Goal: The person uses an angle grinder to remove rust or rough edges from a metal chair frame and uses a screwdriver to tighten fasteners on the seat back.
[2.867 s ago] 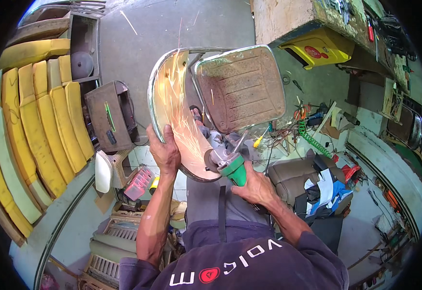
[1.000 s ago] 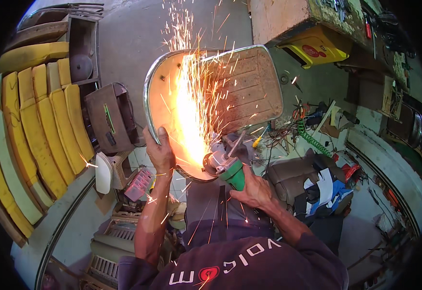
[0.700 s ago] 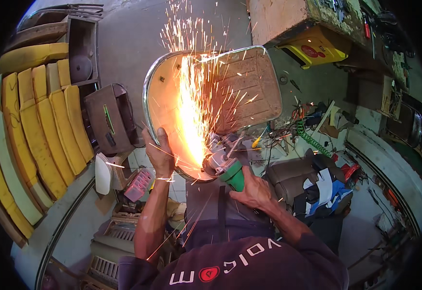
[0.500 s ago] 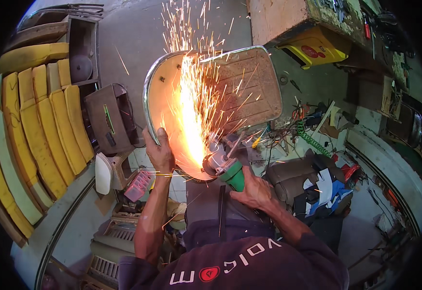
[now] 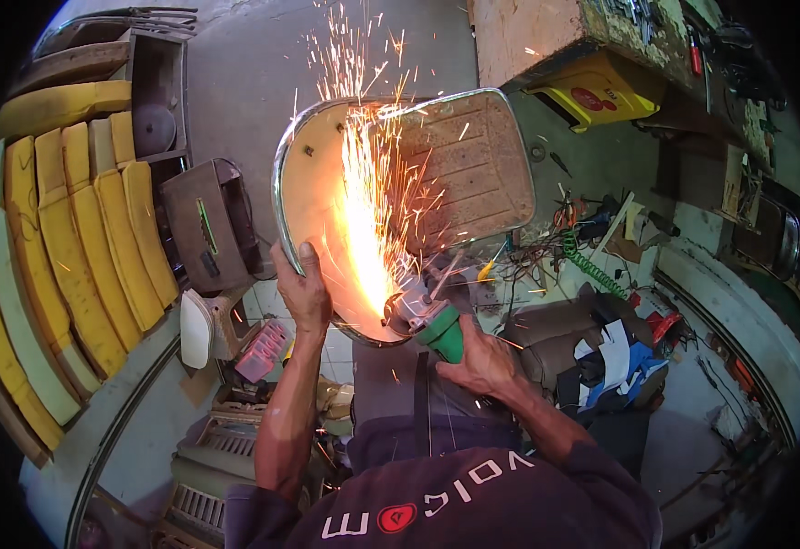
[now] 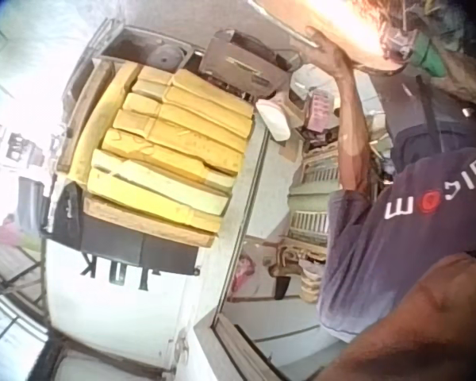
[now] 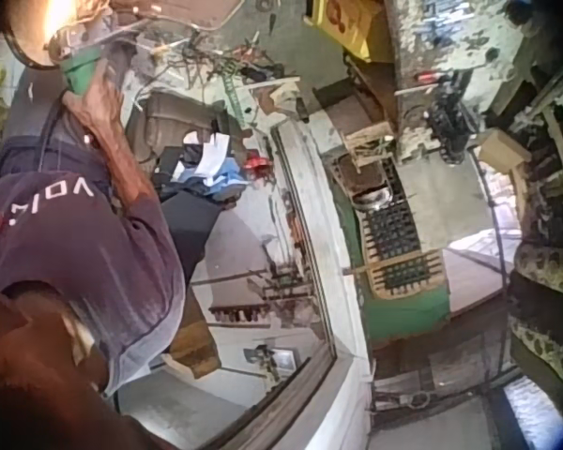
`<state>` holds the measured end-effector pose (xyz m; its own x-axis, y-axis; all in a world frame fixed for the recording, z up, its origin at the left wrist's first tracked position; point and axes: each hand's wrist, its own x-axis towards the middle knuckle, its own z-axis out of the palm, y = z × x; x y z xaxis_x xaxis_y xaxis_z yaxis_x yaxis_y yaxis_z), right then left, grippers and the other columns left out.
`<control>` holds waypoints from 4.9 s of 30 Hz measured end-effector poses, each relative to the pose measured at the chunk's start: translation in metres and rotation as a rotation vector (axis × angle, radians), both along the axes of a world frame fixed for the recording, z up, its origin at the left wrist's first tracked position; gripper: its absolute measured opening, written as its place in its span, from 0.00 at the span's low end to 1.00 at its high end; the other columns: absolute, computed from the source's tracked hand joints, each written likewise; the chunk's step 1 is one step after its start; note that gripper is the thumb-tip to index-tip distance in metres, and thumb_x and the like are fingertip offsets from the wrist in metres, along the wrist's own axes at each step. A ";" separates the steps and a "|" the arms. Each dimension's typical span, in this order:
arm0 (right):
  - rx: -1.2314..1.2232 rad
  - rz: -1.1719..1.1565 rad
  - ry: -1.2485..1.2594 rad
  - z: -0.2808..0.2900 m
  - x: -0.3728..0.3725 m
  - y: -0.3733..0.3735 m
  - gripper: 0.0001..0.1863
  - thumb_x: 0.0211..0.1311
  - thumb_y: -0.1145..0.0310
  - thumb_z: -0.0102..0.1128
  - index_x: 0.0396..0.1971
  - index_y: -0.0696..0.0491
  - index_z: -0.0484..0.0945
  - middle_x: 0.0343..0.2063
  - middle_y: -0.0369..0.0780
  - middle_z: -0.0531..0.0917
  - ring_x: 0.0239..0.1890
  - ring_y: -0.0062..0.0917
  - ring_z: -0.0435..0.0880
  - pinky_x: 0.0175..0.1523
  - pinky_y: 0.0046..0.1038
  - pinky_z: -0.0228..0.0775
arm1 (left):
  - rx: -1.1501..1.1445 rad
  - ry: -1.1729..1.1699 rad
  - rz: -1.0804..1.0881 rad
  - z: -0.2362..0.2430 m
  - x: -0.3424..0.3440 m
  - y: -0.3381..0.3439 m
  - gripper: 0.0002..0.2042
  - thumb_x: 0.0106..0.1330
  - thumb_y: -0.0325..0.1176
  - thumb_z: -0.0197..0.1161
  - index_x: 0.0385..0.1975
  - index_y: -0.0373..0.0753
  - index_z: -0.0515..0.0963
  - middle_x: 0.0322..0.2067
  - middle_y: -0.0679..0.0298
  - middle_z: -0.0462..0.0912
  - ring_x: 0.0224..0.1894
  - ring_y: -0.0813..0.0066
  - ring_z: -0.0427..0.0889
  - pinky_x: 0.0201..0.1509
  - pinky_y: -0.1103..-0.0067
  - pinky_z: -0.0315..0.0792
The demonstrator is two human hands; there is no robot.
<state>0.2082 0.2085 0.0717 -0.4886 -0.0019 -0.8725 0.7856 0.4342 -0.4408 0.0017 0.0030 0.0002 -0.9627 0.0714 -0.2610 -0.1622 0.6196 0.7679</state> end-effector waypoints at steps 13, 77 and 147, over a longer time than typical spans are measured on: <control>0.007 0.013 0.006 -0.001 0.002 -0.001 0.44 0.50 0.50 0.71 0.60 0.58 0.60 0.44 0.61 0.84 0.46 0.62 0.83 0.52 0.54 0.75 | -0.006 0.001 0.010 0.003 0.000 0.003 0.24 0.80 0.51 0.53 0.58 0.34 0.72 0.45 0.55 0.81 0.48 0.67 0.77 0.55 0.70 0.72; 0.158 -0.012 -0.082 -0.025 0.001 0.011 0.37 0.51 0.52 0.68 0.54 0.58 0.62 0.43 0.59 0.85 0.45 0.60 0.85 0.50 0.56 0.75 | -0.078 0.005 -0.019 0.008 -0.003 0.002 0.20 0.80 0.47 0.54 0.54 0.34 0.72 0.41 0.54 0.81 0.45 0.64 0.78 0.53 0.69 0.73; -0.329 -1.559 0.473 0.020 0.055 0.054 0.24 0.59 0.55 0.67 0.45 0.60 0.75 0.33 0.42 0.83 0.29 0.31 0.87 0.31 0.34 0.85 | 0.473 -0.013 -0.923 0.116 0.179 0.073 0.32 0.68 0.32 0.67 0.71 0.39 0.62 0.70 0.42 0.60 0.70 0.48 0.66 0.71 0.62 0.67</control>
<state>0.2628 0.2626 0.0921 -0.4021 0.5683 -0.7178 0.1269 -0.7419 -0.6584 0.1804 0.0755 0.1160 -0.4787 0.8777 -0.0243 0.2129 0.1429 0.9666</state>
